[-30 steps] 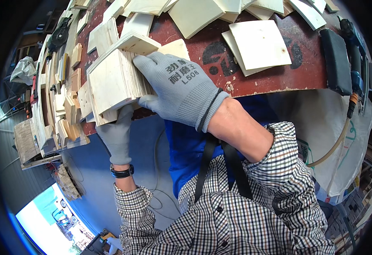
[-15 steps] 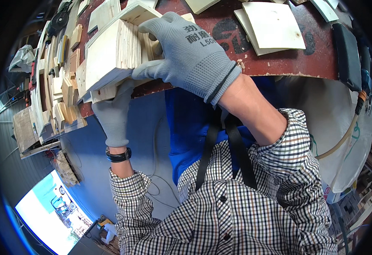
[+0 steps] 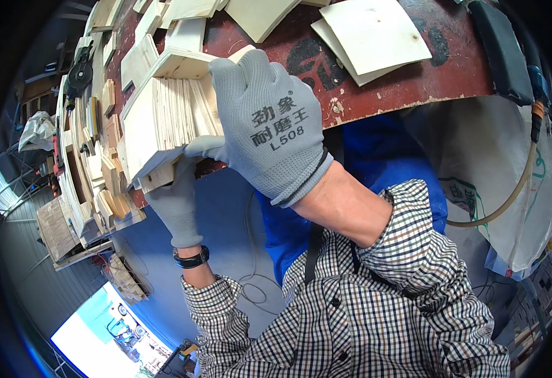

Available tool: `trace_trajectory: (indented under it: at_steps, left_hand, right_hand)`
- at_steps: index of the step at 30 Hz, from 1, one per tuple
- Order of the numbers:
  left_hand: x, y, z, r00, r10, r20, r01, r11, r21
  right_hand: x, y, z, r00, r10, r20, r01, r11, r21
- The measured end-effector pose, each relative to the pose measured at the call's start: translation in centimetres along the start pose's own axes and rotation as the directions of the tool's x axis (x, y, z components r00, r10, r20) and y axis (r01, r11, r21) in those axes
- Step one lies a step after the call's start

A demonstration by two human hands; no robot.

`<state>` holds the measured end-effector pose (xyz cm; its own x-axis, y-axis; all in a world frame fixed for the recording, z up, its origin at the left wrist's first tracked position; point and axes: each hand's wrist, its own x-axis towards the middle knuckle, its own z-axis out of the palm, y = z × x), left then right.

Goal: The person assembles small wooden boxes by hand, fitting pre-cut pieces together and securing them with a pneumatic nail gun. The person then sands the edges of the assembled boxes with a sanding block.

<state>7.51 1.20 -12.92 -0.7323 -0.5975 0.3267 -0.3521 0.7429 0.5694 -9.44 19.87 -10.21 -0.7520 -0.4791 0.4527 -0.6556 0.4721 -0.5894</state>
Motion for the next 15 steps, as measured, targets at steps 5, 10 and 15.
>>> trace_trajectory:
  at_steps: [5, 10, 15]
  left_hand:
    - [-0.9, -1.1, -0.4, 0.995, -0.096, 0.009, 0.095, 0.995, 0.006]
    - [-1.3, -1.5, -0.8, 0.993, -0.117, 0.029, 0.114, 0.99, 0.08]
    - [-1.4, -2.2, -1.7, 0.999, 0.034, -0.005, -0.033, 0.981, 0.192]
  right_hand:
    - [-0.7, 0.2, 1.3, 1.0, -0.023, -0.019, 0.022, 0.999, -0.043]
    - [-0.8, 0.9, 1.3, 0.996, -0.079, 0.047, 0.079, 0.997, -0.007]
    - [-0.6, 1.0, 0.9, 0.994, -0.112, -0.005, 0.112, 0.987, 0.115]
